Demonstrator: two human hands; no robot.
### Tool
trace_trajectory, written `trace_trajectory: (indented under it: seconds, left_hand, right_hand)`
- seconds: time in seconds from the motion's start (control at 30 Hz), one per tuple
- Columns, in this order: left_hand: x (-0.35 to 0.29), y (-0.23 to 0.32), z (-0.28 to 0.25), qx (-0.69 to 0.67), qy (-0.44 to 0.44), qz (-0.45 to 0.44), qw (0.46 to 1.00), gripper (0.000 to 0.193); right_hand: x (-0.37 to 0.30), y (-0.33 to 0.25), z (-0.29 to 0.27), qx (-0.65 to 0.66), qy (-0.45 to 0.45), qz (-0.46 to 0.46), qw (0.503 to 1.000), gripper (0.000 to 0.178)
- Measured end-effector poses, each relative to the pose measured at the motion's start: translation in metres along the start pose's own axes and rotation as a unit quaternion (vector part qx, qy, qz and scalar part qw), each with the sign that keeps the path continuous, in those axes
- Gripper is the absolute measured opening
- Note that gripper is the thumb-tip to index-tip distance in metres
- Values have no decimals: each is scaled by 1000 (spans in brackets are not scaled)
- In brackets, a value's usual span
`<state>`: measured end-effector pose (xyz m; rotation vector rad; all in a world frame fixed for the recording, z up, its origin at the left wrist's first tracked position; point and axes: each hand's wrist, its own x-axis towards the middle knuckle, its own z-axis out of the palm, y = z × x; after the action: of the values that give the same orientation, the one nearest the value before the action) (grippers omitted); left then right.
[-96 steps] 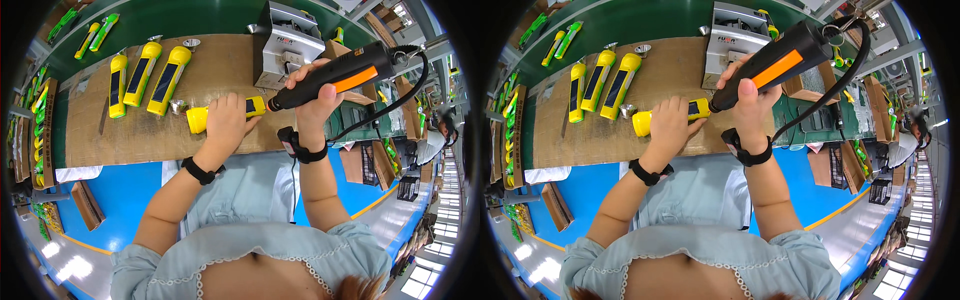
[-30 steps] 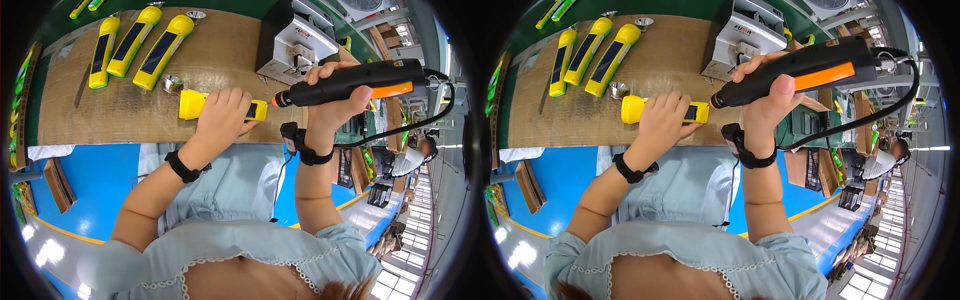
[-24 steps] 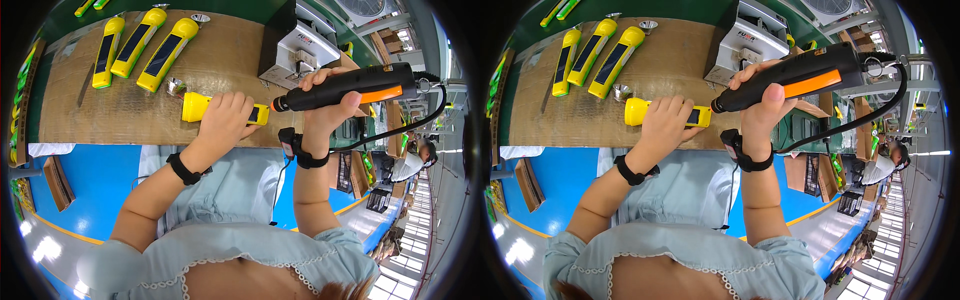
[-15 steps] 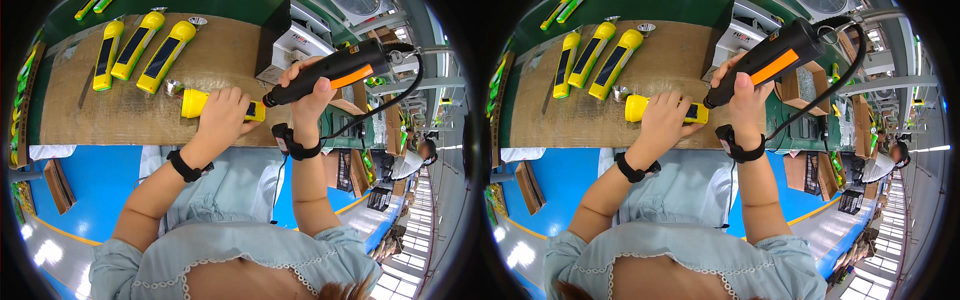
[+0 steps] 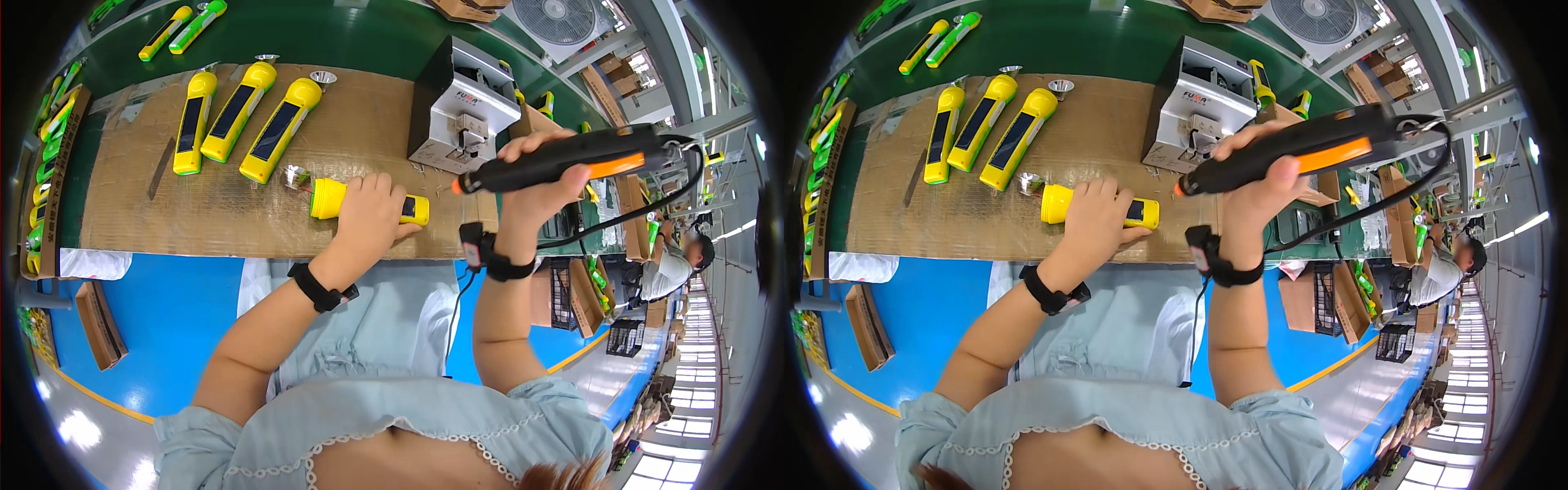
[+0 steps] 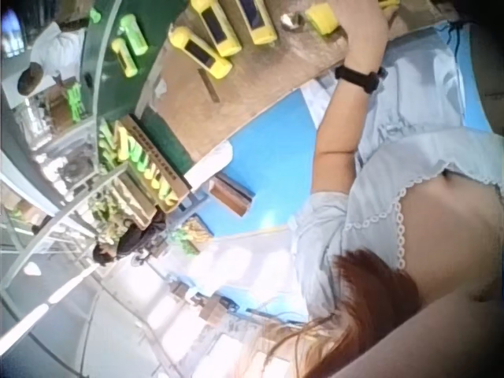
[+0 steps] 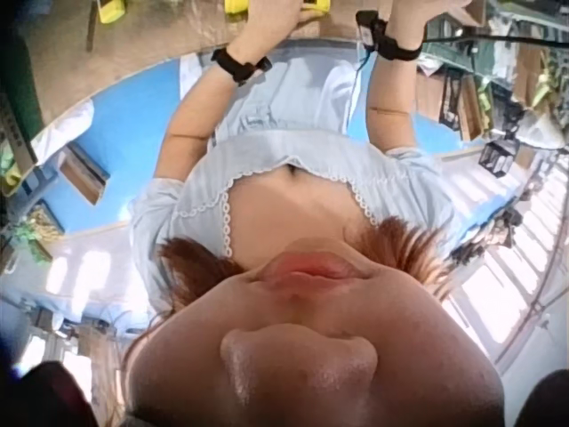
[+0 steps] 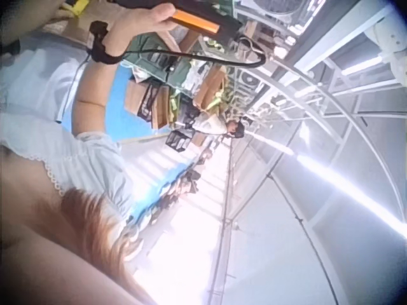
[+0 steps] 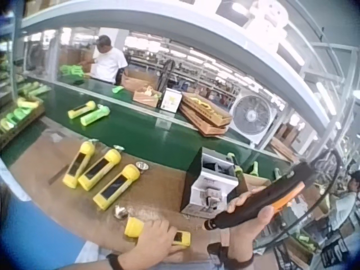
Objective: Assembling components of handheld flashlights using an electric screwdriver on a factory assembly line.
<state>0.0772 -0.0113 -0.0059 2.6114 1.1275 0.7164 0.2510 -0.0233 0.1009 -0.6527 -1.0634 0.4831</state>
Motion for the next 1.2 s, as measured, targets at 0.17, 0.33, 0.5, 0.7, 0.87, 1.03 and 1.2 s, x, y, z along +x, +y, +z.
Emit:
trace_trajectory:
  seconds: [0.17, 0.33, 0.5, 0.7, 0.87, 1.03, 1.2]
  left_hand:
    - [-6, -6, -15, -102, 63, 40, 992, 59]
    - [-23, -29, -61, -62, 87, -20, 994, 57]
    - [-27, -56, -64, -43, 15, -20, 999, 46]
    - [-28, -45, -42, -122, 22, -2, 992, 45]
    - [-31, -39, -29, -117, 68, -17, 991, 46]
    - [-31, -37, -23, -103, 97, -36, 989, 45]
    - [-33, -37, -21, -108, 106, -50, 987, 44]
  right_hand:
    - [47, 7, -2, -39, 41, -106, 993, 42]
    - [64, 25, -6, -124, 67, -99, 985, 29]
    - [61, 29, -6, -147, 31, -54, 987, 34]
    - [44, 21, -3, -62, -18, 36, 997, 40]
    - [-23, 0, 20, 31, -36, 61, 997, 69]
    - [-52, -4, 48, -57, -28, 70, 996, 83]
    - [-57, 3, 60, 6, -16, 84, 996, 86]
